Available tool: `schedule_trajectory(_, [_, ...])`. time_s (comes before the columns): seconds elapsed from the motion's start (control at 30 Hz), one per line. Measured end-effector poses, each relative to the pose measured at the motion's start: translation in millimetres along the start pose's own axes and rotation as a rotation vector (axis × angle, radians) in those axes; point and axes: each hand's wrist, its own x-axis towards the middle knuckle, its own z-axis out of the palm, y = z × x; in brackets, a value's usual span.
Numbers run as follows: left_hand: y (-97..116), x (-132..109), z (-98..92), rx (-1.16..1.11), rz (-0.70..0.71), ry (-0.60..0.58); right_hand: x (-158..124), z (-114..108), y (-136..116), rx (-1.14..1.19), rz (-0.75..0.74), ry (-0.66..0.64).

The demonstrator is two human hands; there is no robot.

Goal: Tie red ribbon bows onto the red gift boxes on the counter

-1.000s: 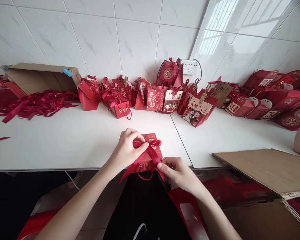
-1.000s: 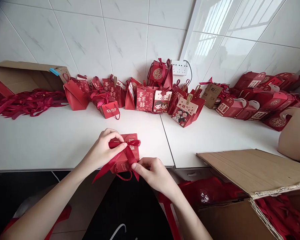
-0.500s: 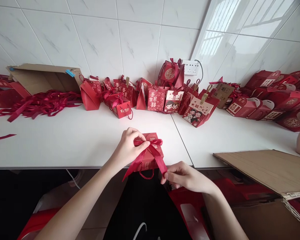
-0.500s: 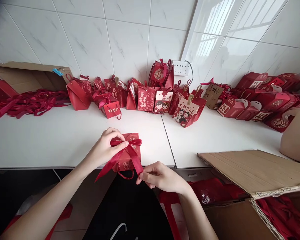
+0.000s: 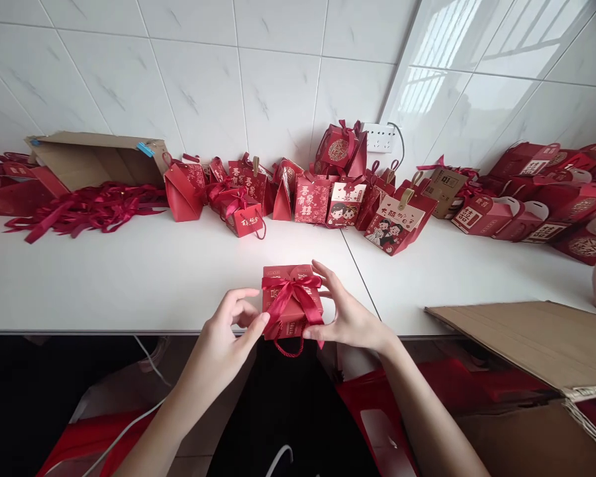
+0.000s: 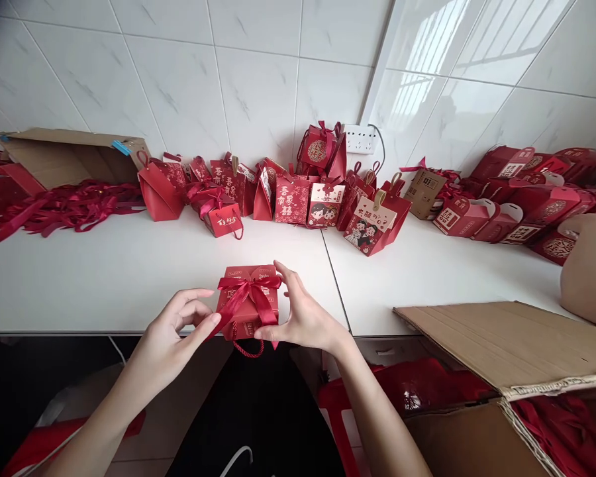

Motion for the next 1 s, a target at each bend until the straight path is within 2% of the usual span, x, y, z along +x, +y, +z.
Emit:
schedule_trajectory(0.2, [-11.8, -11.5, 3.5, -0.249, -0.102, -0.122, 9.5, 7.8, 9.8, 0.122, 0.031, -0.044])
schedule_trajectory(0.3, [-25.4, -22.2, -4.4, -0.308, -0.217, -0.338, 8.9, 9.1, 15.1, 0.186, 0.032, -0.062])
schedule_trajectory(0.37, [-33.7, -26.0, -16.5, -0.231, -0.296, -0.539, 6.5, 9.9, 18.0, 0.175, 0.019, -0.039])
schedule_trajectory(0.4, [-36.2, -25.8, -23.5, -0.173, -0.311, -0.608, 4.9, 10.5, 18.5, 0.157, 0.008, -0.019])
schedule_trajectory(0.43, [-37.0, -23.8, -30.1, -0.114, -0.301, -0.626, 3.0, 11.3, 18.2, 0.135, -0.008, 0.001])
schedule_trajectory(0.5, [-32.8, -15.1, -38.6, -0.030, -0.211, -0.493, -0.7, 13.5, 15.1, 0.080, -0.046, 0.044])
schedule_trajectory(0.6, [-14.7, 2.7, -33.9, 0.002, -0.042, -0.145, -5.8, 18.1, 6.0, -0.009, -0.100, 0.115])
schedule_trajectory(0.73, [8.3, 14.7, -6.2, -0.048, 0.038, -0.018, -13.6, 22.8, -4.4, -0.089, -0.160, 0.216])
schedule_trajectory(0.83, [12.3, 10.7, 11.1, -0.116, 0.127, 0.108, -20.5, 22.5, -7.5, -0.128, -0.171, 0.284])
schedule_trajectory(1.0, [20.7, -3.2, 19.5, -0.041, 0.488, 0.347, -29.1, 19.2, -11.7, -0.164, -0.163, 0.352])
